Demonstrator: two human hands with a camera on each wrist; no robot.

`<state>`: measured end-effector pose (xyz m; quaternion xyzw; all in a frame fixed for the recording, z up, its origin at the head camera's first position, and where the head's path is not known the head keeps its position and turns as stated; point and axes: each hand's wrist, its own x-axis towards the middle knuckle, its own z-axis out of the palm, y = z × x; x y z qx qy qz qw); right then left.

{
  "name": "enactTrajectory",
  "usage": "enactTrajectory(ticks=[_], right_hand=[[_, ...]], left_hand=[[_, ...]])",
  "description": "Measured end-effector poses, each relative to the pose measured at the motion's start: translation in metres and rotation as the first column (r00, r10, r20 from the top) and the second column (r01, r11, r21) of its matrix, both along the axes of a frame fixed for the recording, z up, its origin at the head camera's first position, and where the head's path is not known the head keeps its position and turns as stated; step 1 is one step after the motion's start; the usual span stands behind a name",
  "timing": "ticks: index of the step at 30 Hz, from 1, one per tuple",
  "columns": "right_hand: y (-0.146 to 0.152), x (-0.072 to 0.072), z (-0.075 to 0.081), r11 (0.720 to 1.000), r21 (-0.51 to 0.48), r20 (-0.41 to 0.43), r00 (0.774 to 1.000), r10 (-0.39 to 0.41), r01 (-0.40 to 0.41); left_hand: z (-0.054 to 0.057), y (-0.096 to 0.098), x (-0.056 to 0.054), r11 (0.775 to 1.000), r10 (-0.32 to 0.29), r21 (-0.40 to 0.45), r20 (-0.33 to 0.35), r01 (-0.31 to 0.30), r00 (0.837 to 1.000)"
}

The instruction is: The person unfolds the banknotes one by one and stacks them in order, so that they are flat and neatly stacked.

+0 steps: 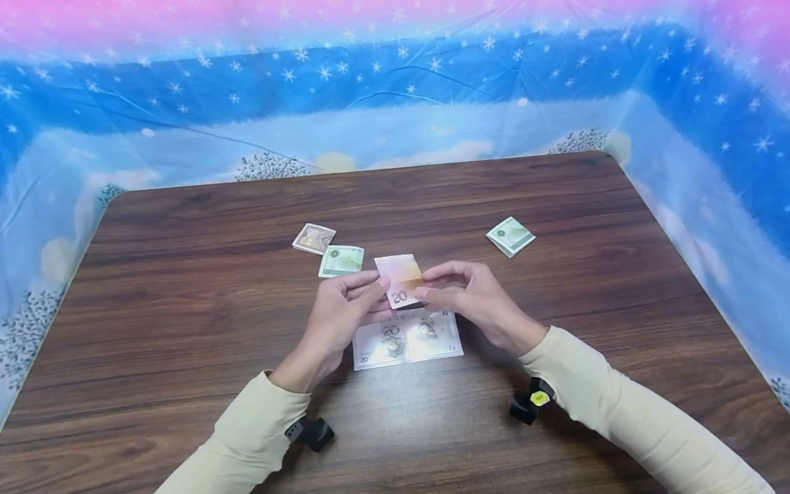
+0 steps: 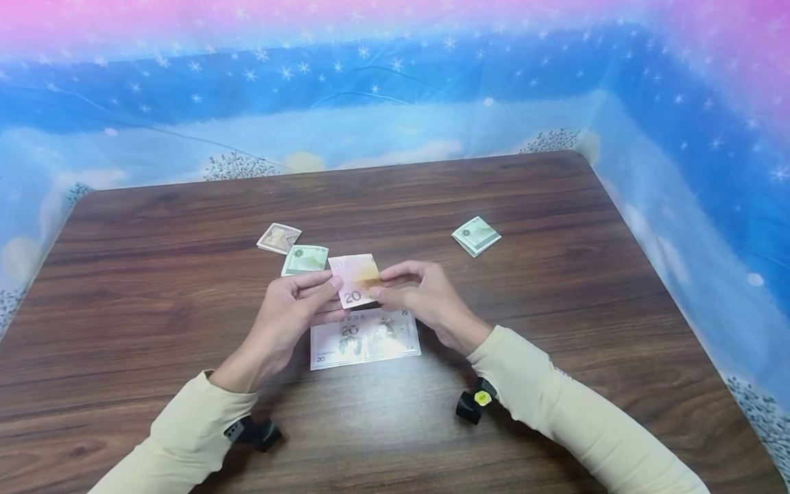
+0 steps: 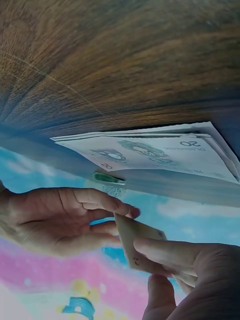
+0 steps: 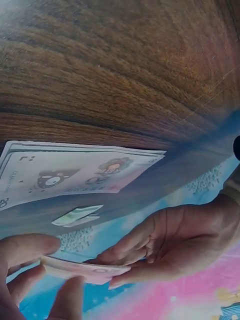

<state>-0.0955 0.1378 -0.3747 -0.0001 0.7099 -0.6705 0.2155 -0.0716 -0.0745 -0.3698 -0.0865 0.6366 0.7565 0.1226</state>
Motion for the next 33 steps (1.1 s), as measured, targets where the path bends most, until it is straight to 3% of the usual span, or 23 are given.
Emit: enactTrajectory(ticks=[10, 18, 21, 28, 33], right_hand=[[-0.009, 0.008, 0.003, 0.996, -0.001, 0.020, 0.996, 0.086, -0.086], [-0.012, 0.011, 0.004, 0.992, 0.024, 0.010, 0.992, 0.125, -0.125], [-0.010, 0.012, 0.006, 0.990, -0.006, 0.015, 0.990, 0.141, -0.141], [-0.003, 0.012, 0.011, 0.971, -0.168, 0.054, 0.982, 0.182, -0.171], [0.000, 0.010, 0.017, 0.968, -0.209, 0.058, 0.986, 0.155, -0.139]], left_hand=[[0.000, 0.002, 0.000, 0.992, -0.121, -0.034, -0.037, 0.120, 0.992], [-0.003, 0.001, 0.001, 0.987, -0.155, -0.063, -0.082, 0.150, 0.984], [-0.003, 0.000, 0.002, 0.986, -0.158, -0.056, -0.082, 0.154, 0.984], [0.001, -0.005, 0.002, 0.975, -0.192, -0.128, -0.056, 0.184, 0.980], [0.003, -0.010, 0.002, 0.976, -0.173, -0.147, -0.067, 0.162, 0.983]])
